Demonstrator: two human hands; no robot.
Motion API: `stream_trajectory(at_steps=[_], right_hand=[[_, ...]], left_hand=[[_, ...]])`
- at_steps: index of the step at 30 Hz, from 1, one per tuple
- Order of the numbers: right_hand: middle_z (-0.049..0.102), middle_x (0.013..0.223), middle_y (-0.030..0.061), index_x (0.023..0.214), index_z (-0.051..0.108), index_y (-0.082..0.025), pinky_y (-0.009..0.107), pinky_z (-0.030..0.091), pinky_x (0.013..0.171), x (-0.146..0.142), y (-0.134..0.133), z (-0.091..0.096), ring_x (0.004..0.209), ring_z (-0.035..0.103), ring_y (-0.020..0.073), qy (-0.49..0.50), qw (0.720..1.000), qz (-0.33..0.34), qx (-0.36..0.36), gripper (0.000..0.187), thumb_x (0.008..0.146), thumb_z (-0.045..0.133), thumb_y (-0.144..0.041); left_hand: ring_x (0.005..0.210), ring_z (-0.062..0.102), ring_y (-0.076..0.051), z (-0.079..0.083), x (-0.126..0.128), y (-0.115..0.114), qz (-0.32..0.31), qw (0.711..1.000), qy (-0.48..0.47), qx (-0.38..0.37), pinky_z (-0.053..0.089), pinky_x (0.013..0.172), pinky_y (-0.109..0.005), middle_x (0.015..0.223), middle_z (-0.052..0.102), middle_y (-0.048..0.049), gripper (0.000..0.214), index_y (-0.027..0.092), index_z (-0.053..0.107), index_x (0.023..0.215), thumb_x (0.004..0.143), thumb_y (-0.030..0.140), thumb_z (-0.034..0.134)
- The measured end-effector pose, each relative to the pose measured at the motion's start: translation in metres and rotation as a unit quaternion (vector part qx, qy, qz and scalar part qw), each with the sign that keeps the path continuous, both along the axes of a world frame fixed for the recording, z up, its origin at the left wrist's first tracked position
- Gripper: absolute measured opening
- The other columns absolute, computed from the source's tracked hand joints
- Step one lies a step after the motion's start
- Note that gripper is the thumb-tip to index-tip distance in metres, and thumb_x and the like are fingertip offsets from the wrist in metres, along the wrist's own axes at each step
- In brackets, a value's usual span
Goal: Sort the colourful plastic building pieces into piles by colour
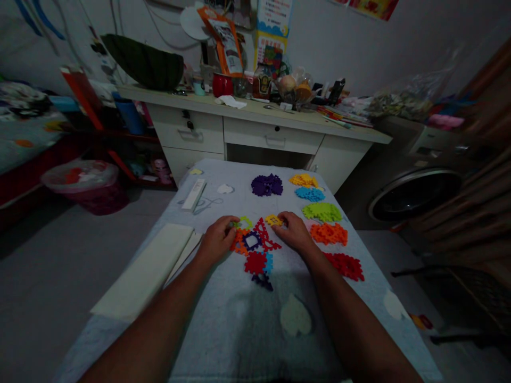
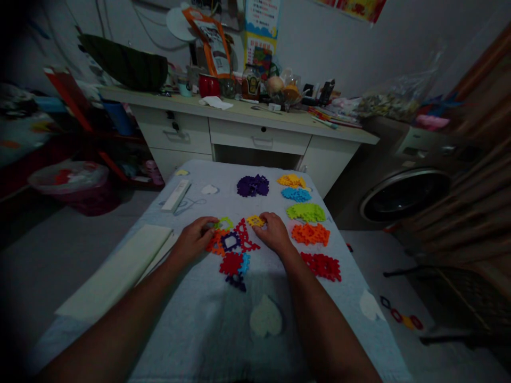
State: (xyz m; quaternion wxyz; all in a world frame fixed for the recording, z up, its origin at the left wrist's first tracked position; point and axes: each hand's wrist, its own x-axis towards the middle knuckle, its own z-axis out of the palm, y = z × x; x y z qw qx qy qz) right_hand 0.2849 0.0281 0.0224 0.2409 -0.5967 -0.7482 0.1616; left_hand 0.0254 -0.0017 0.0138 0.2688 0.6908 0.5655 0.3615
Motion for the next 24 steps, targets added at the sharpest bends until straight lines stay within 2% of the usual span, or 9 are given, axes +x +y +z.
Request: stream_trajectory(at_steps=[6,11,15,18,21,24], right_hand=[[0.065,0.101,0.0079,0.104,0.065,-0.016,0.031,0.046,0.079,0.000,-0.001,-0.001,0.087,0.058,0.0188,0.023,1.000,-0.014,-0.008,0.032,0.077,0.069,-0.032],[0.065,0.086,0.0027,0.096,0.067,-0.018,0.029,0.046,0.072,0.011,0.013,0.018,0.075,0.058,0.0161,0.089,0.994,-0.063,-0.002,0.028,0.072,0.070,-0.032],[0.064,0.075,0.0006,0.090,0.068,-0.018,0.028,0.044,0.068,0.046,0.051,0.043,0.067,0.056,0.0149,0.114,0.987,-0.101,0.049,0.026,0.071,0.070,-0.036],[0.065,0.071,0.0014,0.078,0.068,-0.017,0.027,0.042,0.064,0.083,0.091,0.054,0.065,0.055,0.0143,0.120,0.975,-0.170,0.081,0.022,0.070,0.070,-0.038],[0.060,0.063,0.0009,0.071,0.064,-0.016,0.026,0.041,0.058,0.117,0.130,0.056,0.060,0.053,0.0139,0.146,0.943,-0.292,0.067,0.021,0.070,0.070,-0.035],[0.057,0.058,0.0013,0.071,0.063,-0.014,0.027,0.042,0.054,0.138,0.160,0.051,0.056,0.053,0.0156,0.162,0.928,-0.332,0.052,0.020,0.075,0.066,-0.034]], left_hand=[[0.089,0.064,-0.020,-0.008,-0.005,0.006,0.012,0.999,0.013,0.040,0.052,0.082,-0.034,0.102,0.067,-0.0065,0.032,0.017,0.064,0.108,0.086,0.031,0.045],[0.106,0.059,-0.025,-0.018,-0.009,0.013,0.003,0.996,0.055,0.074,0.046,0.097,-0.043,0.112,0.066,-0.0092,0.031,0.018,0.063,0.106,0.089,0.035,0.045],[0.108,0.058,-0.025,-0.021,-0.008,0.015,0.000,0.995,0.059,0.076,0.044,0.099,-0.043,0.111,0.067,-0.0086,0.029,0.019,0.063,0.105,0.089,0.036,0.046],[0.107,0.058,-0.026,-0.020,-0.007,0.014,-0.001,0.995,0.065,0.073,0.045,0.098,-0.043,0.111,0.067,-0.0086,0.029,0.019,0.064,0.105,0.089,0.037,0.047],[0.105,0.059,-0.026,-0.017,-0.007,0.012,-0.002,0.995,0.075,0.068,0.046,0.095,-0.042,0.109,0.068,-0.0085,0.027,0.019,0.064,0.103,0.088,0.036,0.048],[0.104,0.059,-0.026,-0.015,-0.006,0.011,-0.001,0.994,0.083,0.068,0.047,0.094,-0.041,0.108,0.068,-0.0084,0.027,0.020,0.065,0.102,0.087,0.034,0.048]])
